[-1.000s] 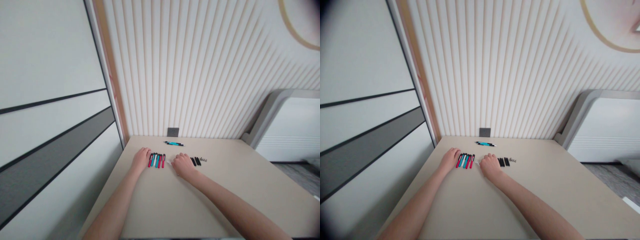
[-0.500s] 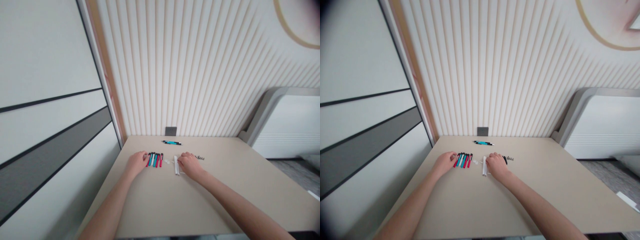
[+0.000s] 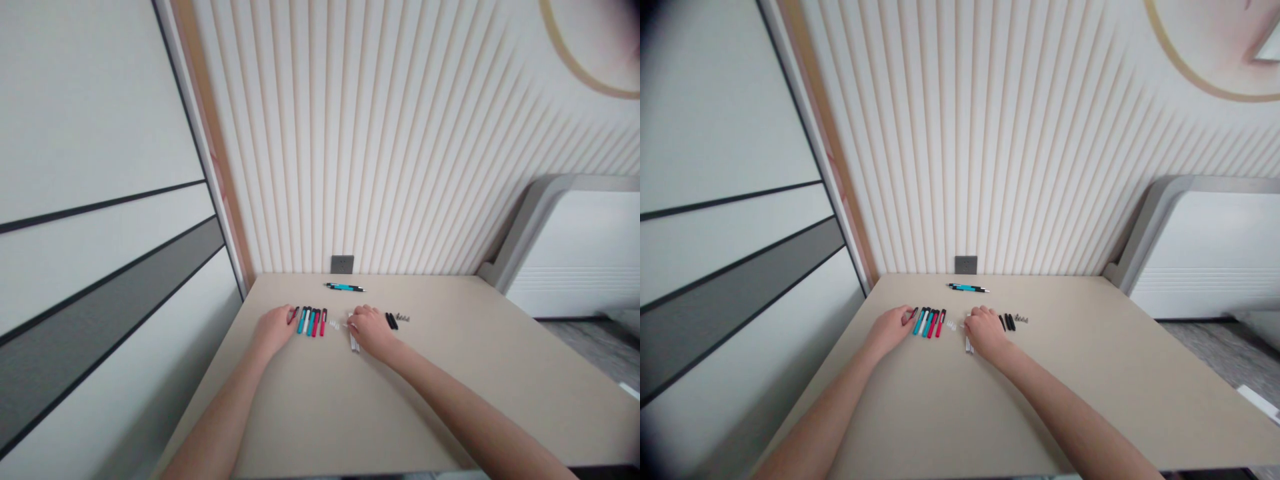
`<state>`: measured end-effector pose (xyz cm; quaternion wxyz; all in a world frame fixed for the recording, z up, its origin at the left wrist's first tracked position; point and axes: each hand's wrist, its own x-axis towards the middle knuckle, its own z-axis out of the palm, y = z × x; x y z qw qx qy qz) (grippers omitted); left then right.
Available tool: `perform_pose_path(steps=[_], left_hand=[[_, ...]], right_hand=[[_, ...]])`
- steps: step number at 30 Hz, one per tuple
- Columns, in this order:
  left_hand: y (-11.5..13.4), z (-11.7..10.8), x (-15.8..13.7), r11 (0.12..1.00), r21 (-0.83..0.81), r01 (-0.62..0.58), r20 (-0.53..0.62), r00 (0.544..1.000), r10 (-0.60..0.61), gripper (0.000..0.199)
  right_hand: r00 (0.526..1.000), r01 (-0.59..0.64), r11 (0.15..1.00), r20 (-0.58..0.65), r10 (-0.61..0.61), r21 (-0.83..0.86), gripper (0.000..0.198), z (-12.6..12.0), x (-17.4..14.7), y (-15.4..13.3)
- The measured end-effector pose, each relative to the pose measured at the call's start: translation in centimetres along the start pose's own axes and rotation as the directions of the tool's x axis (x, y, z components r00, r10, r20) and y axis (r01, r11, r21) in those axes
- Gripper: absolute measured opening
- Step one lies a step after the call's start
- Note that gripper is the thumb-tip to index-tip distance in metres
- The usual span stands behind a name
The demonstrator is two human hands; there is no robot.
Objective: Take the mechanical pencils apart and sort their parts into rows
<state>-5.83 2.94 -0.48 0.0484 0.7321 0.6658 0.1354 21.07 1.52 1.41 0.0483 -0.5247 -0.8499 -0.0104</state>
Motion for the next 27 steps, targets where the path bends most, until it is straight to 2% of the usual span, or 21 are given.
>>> perform_pose_path(steps=[11, 19, 23, 27], left_hand=[[0.7, -0.3, -0.3, 1.000, 0.028, 0.007, -0.001, 1.000, -0.007, 0.030], [0.9, 0.4, -0.2, 0.998, 0.062, -0.012, -0.040, 0.999, 0.014, 0.029], [1.0, 0.4, -0.3, 0.999, 0.048, 0.009, -0.042, 0.999, -0.007, 0.029], [1.6, -0.3, -0.5, 0.999, 0.044, 0.018, -0.097, 0.995, -0.014, 0.027]], right_hand=[[1.000, 0.020, 1.000, -0.004, -0.020, -0.018, 0.023, -0.4, 0.3, -0.5], [1.000, 0.019, 0.998, -0.025, -0.018, 0.056, 0.027, -0.3, -0.1, -0.8], [0.997, 0.027, 0.991, -0.076, -0.017, 0.130, 0.034, -0.4, -1.5, 1.0], [0.989, 0.136, 0.961, -0.098, -0.115, 0.242, 0.033, -0.5, -4.2, 4.0]])
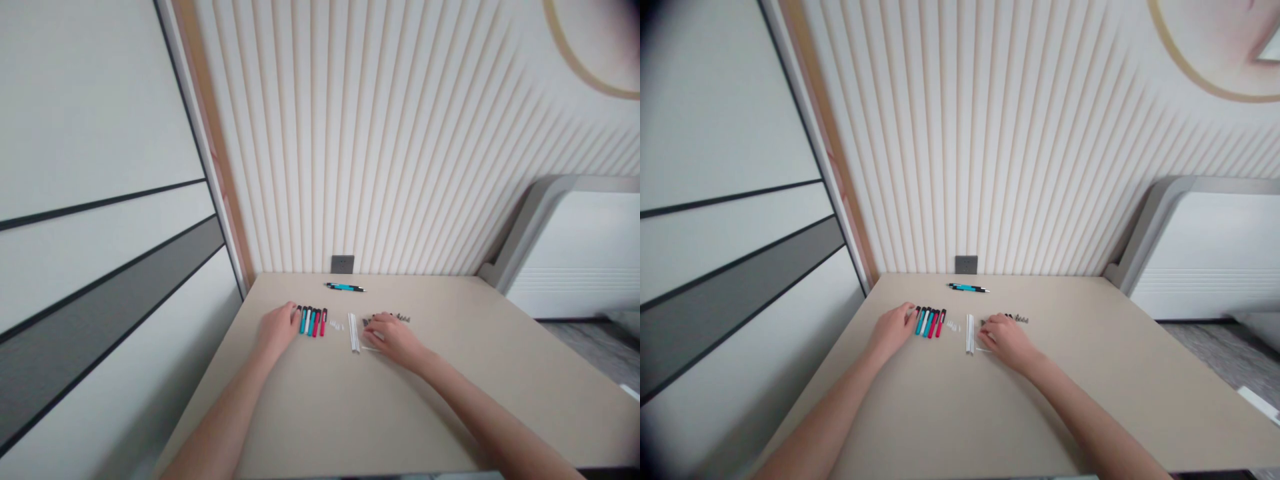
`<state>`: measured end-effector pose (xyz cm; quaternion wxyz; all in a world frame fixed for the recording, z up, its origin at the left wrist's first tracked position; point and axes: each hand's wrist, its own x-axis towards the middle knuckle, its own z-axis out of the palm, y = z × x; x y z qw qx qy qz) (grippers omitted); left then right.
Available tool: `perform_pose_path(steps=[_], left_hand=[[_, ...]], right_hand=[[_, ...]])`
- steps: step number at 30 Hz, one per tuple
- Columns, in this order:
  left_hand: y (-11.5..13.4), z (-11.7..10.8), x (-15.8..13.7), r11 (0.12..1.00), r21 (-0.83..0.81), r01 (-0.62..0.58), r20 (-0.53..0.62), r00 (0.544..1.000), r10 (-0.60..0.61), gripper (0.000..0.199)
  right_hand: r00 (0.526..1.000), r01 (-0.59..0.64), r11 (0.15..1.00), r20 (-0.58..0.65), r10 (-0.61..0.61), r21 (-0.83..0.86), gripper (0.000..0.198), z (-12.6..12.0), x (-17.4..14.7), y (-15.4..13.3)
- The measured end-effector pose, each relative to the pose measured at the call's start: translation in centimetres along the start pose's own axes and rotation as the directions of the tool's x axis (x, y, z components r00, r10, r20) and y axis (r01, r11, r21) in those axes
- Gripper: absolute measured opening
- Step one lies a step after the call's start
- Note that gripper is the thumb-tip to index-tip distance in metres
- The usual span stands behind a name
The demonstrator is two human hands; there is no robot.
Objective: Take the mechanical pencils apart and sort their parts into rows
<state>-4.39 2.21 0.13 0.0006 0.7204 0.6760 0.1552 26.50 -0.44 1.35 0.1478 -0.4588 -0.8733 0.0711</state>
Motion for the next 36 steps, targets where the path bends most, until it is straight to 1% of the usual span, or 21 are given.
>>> perform_pose_path(steps=[2, 5, 10, 13, 15, 19, 22, 26, 29, 31, 33, 36], left_hand=[[0.6, -0.5, -0.1, 0.999, -0.018, -0.038, -0.043, 0.998, 0.037, 0.024], [1.8, -0.8, -0.4, 0.986, -0.078, -0.149, -0.089, 0.986, 0.142, 0.022], [3.9, -0.4, -1.3, 0.926, -0.183, -0.330, -0.120, 0.942, 0.313, 0.022], [4.7, -0.1, -1.8, 0.879, -0.238, -0.414, -0.126, 0.910, 0.394, 0.027], [5.0, 0.0, -2.1, 0.844, -0.261, -0.468, -0.104, 0.883, 0.458, 0.030], [5.3, 0.2, -2.4, 0.776, -0.276, -0.568, -0.072, 0.817, 0.572, 0.032], [5.3, 0.6, -2.2, 0.742, -0.282, -0.609, -0.075, 0.784, 0.616, 0.025], [5.2, 0.9, -2.0, 0.737, -0.268, -0.621, -0.072, 0.776, 0.627, 0.024], [5.0, 0.9, -1.9, 0.750, -0.273, -0.603, -0.079, 0.790, 0.607, 0.024], [4.9, 0.7, -1.8, 0.757, -0.297, -0.582, -0.089, 0.807, 0.584, 0.025], [4.9, 0.6, -1.8, 0.753, -0.328, -0.570, -0.092, 0.813, 0.575, 0.027], [4.7, 0.6, -1.7, 0.751, -0.374, -0.545, -0.087, 0.827, 0.556, 0.028]], right_hand=[[0.999, 0.034, 0.998, 0.008, -0.035, 0.047, 0.028, -0.4, -1.5, 1.0], [0.998, 0.048, 0.995, 0.028, -0.051, 0.086, 0.026, -0.6, -3.1, 1.8], [0.999, 0.022, 0.994, 0.040, -0.027, 0.107, 0.025, -0.1, -4.1, 1.8], [1.000, -0.006, 0.996, 0.031, 0.003, 0.085, 0.024, -0.1, -3.7, 1.7], [0.999, -0.008, 0.998, 0.041, 0.006, 0.066, 0.023, -0.4, -2.9, 1.4], [0.998, 0.060, 0.998, 0.031, -0.061, 0.028, 0.024, -1.3, -0.8, -0.1], [0.995, 0.101, 0.995, 0.006, -0.102, 0.007, 0.025, -1.3, 0.4, -1.3], [0.993, 0.119, 0.992, -0.008, -0.119, 0.049, 0.026, -0.2, 0.4, -1.7], [0.995, 0.098, 0.987, -0.004, -0.098, 0.129, 0.027, 0.2, -0.6, -0.9], [0.997, 0.072, 0.981, -0.003, -0.073, 0.181, 0.029, 0.1, -1.3, -0.3], [0.999, 0.048, 0.974, 0.003, -0.050, 0.222, 0.031, -0.3, -1.7, 0.1], [0.999, 0.027, 0.970, 0.016, -0.032, 0.241, 0.032, -0.8, -2.0, 0.2]])
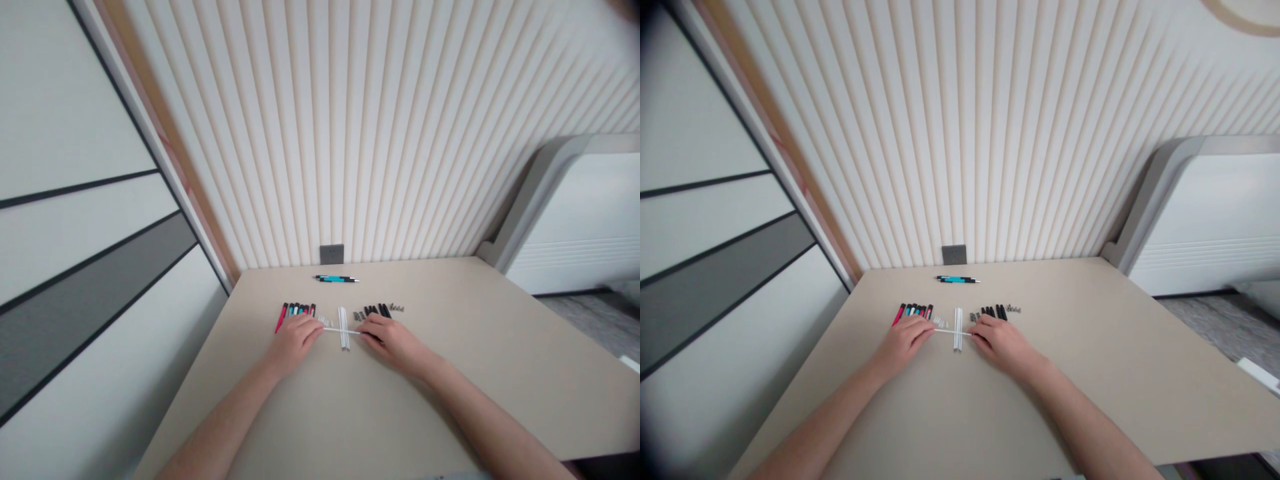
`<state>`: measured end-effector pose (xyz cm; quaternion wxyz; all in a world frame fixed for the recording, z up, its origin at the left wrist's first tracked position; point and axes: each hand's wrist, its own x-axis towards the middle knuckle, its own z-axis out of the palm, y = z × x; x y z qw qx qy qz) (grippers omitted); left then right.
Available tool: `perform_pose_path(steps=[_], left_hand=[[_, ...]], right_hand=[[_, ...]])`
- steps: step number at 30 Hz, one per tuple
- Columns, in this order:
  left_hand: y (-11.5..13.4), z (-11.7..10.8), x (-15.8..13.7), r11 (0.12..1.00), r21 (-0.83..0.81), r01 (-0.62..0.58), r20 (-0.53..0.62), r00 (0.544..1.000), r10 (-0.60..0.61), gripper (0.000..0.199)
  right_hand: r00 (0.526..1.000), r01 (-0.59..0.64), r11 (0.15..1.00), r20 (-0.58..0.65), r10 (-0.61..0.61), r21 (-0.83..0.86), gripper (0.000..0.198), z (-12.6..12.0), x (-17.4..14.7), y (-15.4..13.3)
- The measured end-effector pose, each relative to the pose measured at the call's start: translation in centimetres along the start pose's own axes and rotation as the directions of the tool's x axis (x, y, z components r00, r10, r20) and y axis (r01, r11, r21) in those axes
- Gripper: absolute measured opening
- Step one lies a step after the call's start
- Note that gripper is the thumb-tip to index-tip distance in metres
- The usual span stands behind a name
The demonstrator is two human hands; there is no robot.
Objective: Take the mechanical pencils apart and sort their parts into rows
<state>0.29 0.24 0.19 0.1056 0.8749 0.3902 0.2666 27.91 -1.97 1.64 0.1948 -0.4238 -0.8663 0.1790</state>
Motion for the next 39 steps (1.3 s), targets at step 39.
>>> perform_pose_path(steps=[39], left_hand=[[-0.2, -0.3, -0.2, 0.992, 0.076, 0.098, -0.017, 0.995, -0.097, 0.021]], right_hand=[[0.901, -0.422, 0.897, -0.170, 0.399, -0.132, 0.023, 1.7, 0.0, 0.8]])
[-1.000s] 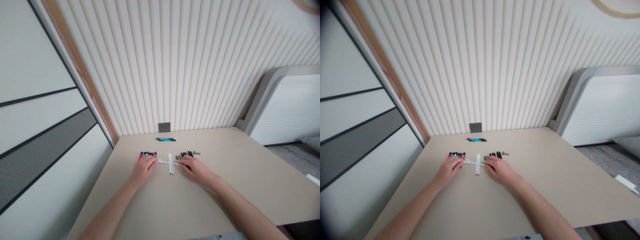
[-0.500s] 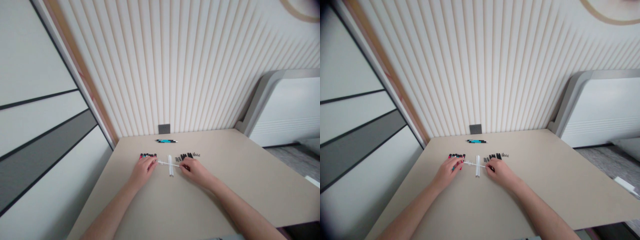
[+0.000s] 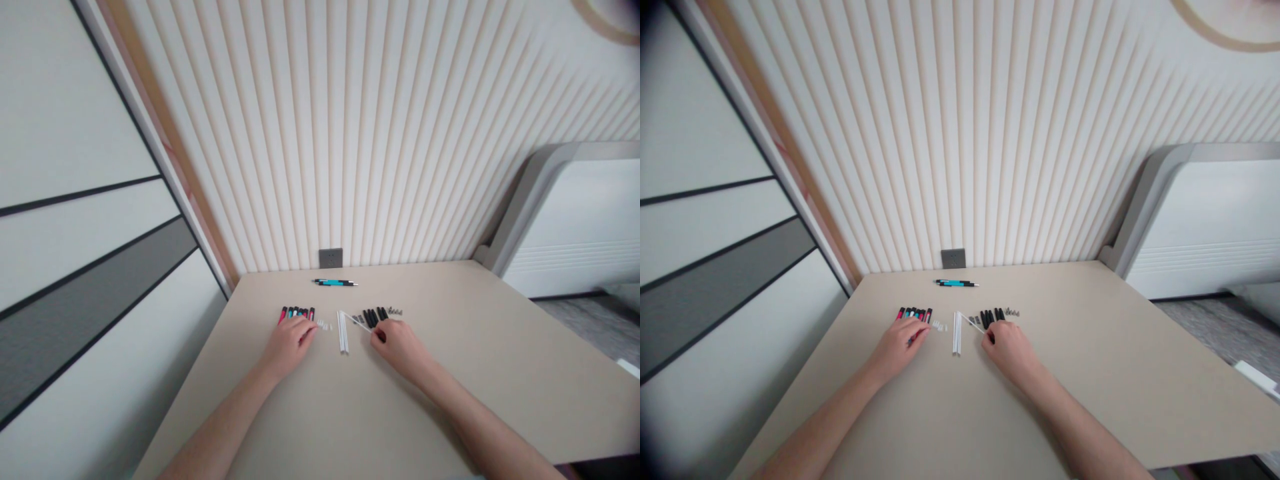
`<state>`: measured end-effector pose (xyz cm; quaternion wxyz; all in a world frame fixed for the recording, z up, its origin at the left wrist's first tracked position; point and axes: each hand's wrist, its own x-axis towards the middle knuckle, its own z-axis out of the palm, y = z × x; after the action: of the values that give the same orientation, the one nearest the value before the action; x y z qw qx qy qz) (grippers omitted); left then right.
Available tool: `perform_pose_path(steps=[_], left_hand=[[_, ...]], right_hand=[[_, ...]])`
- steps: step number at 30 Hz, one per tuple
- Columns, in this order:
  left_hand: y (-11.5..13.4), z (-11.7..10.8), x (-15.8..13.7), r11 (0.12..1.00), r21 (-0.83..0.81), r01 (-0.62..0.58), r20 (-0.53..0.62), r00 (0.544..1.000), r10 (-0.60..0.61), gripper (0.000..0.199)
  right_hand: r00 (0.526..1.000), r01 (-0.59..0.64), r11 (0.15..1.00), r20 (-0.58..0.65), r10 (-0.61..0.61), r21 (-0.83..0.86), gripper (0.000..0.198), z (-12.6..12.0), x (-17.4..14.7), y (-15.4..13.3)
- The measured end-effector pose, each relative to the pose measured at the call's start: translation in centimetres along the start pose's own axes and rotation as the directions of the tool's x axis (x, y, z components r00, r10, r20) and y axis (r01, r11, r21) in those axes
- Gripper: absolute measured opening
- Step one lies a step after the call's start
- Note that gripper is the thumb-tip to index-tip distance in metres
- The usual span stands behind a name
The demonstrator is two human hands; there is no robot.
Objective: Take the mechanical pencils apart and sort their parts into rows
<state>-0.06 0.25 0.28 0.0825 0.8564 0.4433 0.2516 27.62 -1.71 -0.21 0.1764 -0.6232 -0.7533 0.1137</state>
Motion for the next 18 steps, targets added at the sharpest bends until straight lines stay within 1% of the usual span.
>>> perform_pose_path(steps=[3, 5, 11, 13, 18], left_hand=[[0.0, 0.0, 0.0, 1.000, 0.003, -0.003, 0.011, 1.000, 0.003, 0.020], [0.0, 0.0, 0.0, 1.000, 0.003, -0.007, 0.018, 1.000, 0.007, 0.020], [-0.1, 0.1, 0.0, 1.000, 0.009, -0.016, 0.020, 1.000, 0.016, 0.020], [-0.1, 0.2, 0.0, 1.000, 0.012, -0.021, 0.019, 1.000, 0.021, 0.019], [-0.2, 0.2, 0.0, 0.999, 0.010, -0.032, 0.025, 0.999, 0.032, 0.019]], right_hand=[[0.999, 0.009, 1.000, 0.046, -0.009, 0.005, 0.022, 0.0, -0.2, -0.2], [0.998, 0.011, 1.000, 0.054, -0.011, 0.008, 0.021, -0.1, -0.3, -0.4], [0.999, 0.007, 1.000, -0.036, -0.007, 0.001, 0.023, -0.5, -0.3, -1.0], [0.999, 0.003, 1.000, -0.044, -0.004, -0.015, 0.023, -0.7, -0.4, -1.1], [0.998, 0.043, 0.998, 0.038, -0.041, -0.048, 0.020, -0.7, -0.7, -1.5]])
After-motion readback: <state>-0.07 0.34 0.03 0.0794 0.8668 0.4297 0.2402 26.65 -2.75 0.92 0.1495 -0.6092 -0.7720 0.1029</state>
